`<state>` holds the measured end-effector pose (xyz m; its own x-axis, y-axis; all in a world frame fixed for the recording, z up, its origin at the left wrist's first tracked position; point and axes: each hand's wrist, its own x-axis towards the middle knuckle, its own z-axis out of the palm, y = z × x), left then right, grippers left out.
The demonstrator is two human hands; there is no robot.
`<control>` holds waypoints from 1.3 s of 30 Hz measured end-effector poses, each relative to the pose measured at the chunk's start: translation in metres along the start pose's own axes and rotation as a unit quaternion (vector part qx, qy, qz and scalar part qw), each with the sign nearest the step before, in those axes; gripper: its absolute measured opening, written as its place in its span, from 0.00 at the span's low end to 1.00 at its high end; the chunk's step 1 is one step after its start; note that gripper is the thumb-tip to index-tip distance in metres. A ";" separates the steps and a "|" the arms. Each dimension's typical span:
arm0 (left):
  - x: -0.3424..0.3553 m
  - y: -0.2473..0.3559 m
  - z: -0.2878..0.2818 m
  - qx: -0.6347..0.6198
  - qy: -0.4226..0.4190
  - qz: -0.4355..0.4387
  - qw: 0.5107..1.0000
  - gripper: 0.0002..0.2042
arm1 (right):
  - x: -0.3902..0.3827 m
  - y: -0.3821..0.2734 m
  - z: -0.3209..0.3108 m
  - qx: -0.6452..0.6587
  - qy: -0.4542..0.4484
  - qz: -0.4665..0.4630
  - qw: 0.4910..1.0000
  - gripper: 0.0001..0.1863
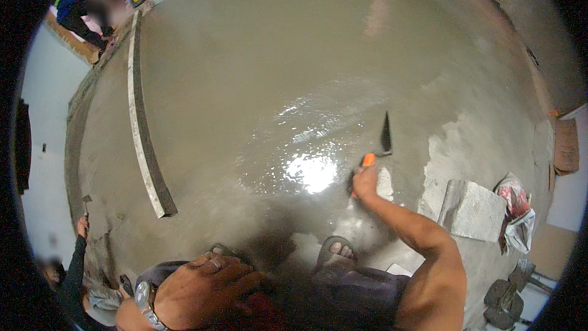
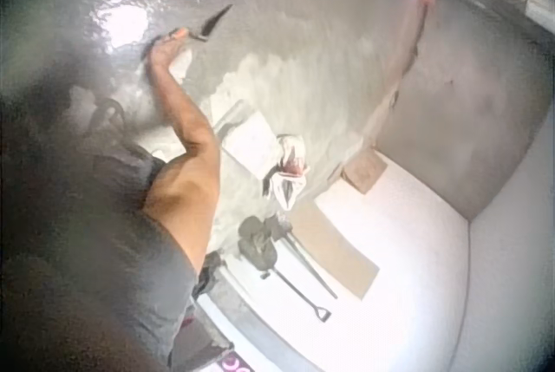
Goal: The person uses a long straightedge to screed and level wet concrete on a floor, moving the tool back and forth to create a flat surface. Another worker is visible nearby using a trowel to smooth the concrete edges.
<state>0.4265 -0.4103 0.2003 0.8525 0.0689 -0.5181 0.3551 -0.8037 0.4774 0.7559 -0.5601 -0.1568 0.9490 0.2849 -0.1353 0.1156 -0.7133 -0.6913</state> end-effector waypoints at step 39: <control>-0.056 -0.111 -0.030 0.010 0.184 -0.339 0.923 0.14 | -0.166 -0.153 0.142 0.185 -0.494 -0.106 0.843 0.25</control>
<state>0.3514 -0.3073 0.1975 0.5102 0.7527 -0.4160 0.8509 -0.5123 0.1166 0.5392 -0.4073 -0.1288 0.1891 0.9055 -0.3799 -0.0214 -0.3830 -0.9235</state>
